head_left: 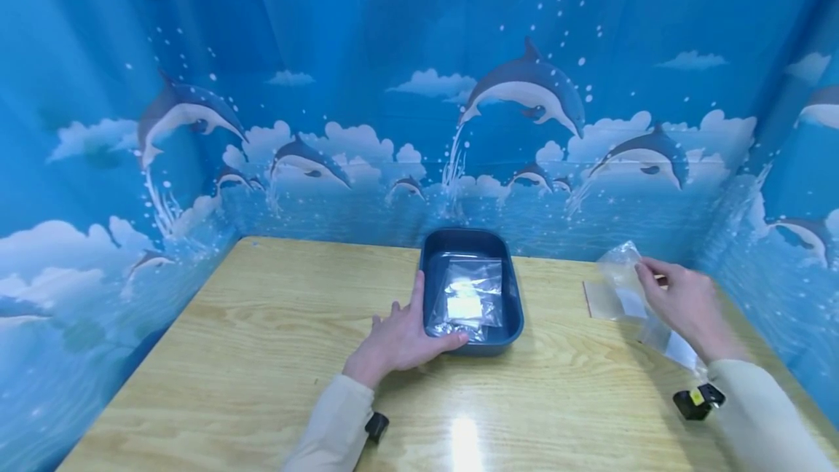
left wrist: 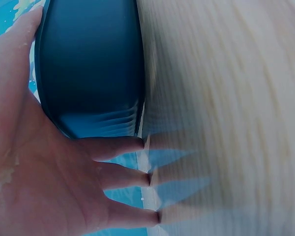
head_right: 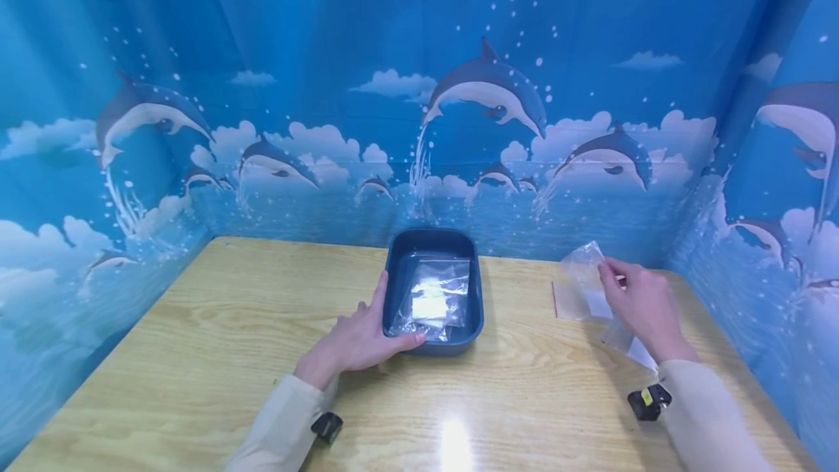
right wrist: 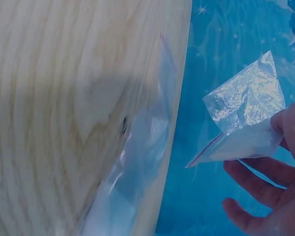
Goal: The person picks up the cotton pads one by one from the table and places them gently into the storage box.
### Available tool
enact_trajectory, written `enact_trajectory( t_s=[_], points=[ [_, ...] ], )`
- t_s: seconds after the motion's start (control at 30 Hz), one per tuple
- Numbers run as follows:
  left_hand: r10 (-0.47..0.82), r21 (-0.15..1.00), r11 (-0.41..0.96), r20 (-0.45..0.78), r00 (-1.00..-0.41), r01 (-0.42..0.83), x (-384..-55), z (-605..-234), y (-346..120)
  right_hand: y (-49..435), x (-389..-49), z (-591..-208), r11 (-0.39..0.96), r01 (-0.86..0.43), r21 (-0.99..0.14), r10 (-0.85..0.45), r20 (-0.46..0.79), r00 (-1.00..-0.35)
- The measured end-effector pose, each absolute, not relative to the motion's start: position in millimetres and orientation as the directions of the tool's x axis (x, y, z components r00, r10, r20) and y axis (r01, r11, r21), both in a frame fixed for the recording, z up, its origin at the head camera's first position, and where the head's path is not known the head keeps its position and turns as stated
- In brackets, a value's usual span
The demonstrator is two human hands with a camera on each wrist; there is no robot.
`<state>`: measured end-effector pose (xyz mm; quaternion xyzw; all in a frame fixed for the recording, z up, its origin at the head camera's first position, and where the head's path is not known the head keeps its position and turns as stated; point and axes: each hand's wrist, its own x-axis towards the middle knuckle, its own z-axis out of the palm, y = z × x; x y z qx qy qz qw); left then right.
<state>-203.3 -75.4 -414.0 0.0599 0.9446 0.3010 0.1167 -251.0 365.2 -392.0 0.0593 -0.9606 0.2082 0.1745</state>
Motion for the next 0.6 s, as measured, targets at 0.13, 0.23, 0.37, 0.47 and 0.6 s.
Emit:
enact_trajectory(
  t_s=[0.13, 0.23, 0.37, 0.47, 0.6],
  points=[
    [0.184, 0.583, 0.811, -0.183, -0.966, 0.044, -203.2, -413.9, -75.5, 356.7, -248.8, -391.2, 0.901, -0.198, -0.385, -0.04, 0.381, -0.924],
    [0.183, 0.581, 0.813, -0.183, -0.966, 0.044, -203.3, -413.8, -75.6, 350.4, -247.4, -391.2, 0.899, -0.229, -0.374, -0.054, 0.423, -0.904],
    [0.182, 0.58, 0.813, -0.181, -0.966, 0.045, -203.7, -414.9, -75.5, 341.8, -245.8, -390.8, 0.892, -0.274, -0.359, -0.081, 0.47, -0.879],
    [0.182, 0.58, 0.813, -0.18, -0.967, 0.045, -203.8, -415.2, -75.4, 334.5, -244.5, -389.4, 0.886, -0.288, -0.363, -0.091, 0.473, -0.876],
    [0.181, 0.576, 0.816, -0.177, -0.967, 0.048, -203.7, -414.6, -75.2, 323.6, -242.9, -386.4, 0.876, -0.299, -0.379, -0.1, 0.464, -0.88]
  ],
)
